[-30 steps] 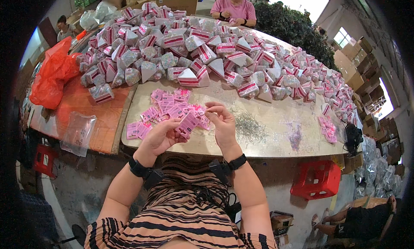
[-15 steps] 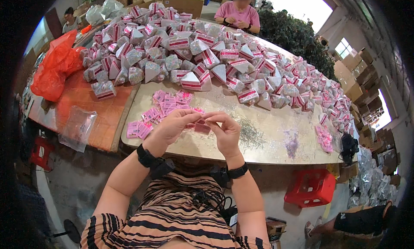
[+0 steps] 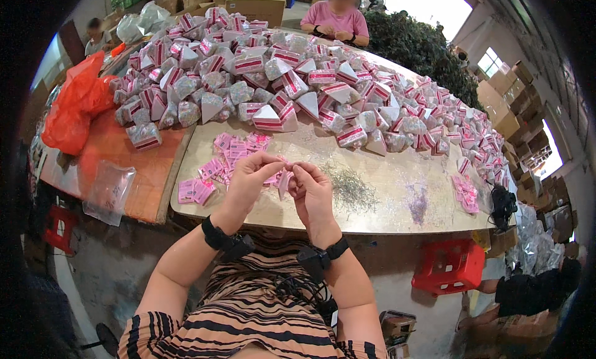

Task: The person inserts small pink paper slips into clear plastic bags containing colorful beads. The person picks up a bag, opens it, inserts the slip, and places the bag on the table. The task is performed repeatedly in a warehouse setting.

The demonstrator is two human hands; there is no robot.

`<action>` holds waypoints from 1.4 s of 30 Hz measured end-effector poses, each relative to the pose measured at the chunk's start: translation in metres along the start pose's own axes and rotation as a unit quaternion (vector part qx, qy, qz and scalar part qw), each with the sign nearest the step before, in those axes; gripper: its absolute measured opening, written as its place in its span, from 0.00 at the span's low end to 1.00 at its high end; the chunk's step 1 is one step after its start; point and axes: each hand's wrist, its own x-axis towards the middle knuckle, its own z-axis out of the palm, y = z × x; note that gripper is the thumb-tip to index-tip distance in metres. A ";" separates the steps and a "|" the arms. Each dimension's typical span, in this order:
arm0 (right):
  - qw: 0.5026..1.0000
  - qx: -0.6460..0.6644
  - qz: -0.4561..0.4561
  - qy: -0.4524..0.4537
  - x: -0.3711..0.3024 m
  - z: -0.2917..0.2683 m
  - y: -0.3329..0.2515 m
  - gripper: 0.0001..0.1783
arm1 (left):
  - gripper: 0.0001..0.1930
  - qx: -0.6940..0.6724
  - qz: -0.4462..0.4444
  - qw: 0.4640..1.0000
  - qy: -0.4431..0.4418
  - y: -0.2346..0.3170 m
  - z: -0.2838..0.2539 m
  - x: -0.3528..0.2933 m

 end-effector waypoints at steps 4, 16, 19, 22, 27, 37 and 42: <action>0.999 0.020 0.046 -0.002 0.000 0.003 0.005 0.07 | 0.04 -0.009 -0.002 1.000 0.020 -0.005 -0.001 -0.003; 0.988 -0.008 0.089 -0.124 0.004 -0.006 -0.001 0.04 | 0.05 0.458 0.299 0.830 -0.105 0.039 -0.023 -0.002; 0.985 0.008 0.105 -0.134 0.004 -0.004 0.002 0.05 | 0.05 0.499 0.336 0.789 -0.125 0.050 -0.022 -0.002; 0.987 -0.002 0.112 -0.115 0.001 0.000 0.006 0.05 | 0.05 0.538 0.359 0.750 -0.138 0.055 -0.023 -0.004; 0.982 -0.078 0.120 -0.125 -0.003 0.005 0.002 0.05 | 0.06 0.569 0.350 0.720 -0.186 0.063 -0.028 -0.004; 0.964 -0.176 0.149 -0.130 -0.008 0.004 -0.007 0.06 | 0.07 0.630 0.357 0.645 -0.243 0.074 -0.022 -0.002; 0.955 -0.225 0.139 -0.135 -0.008 0.002 -0.015 0.05 | 0.05 0.537 0.179 0.788 -0.242 0.061 -0.024 0.000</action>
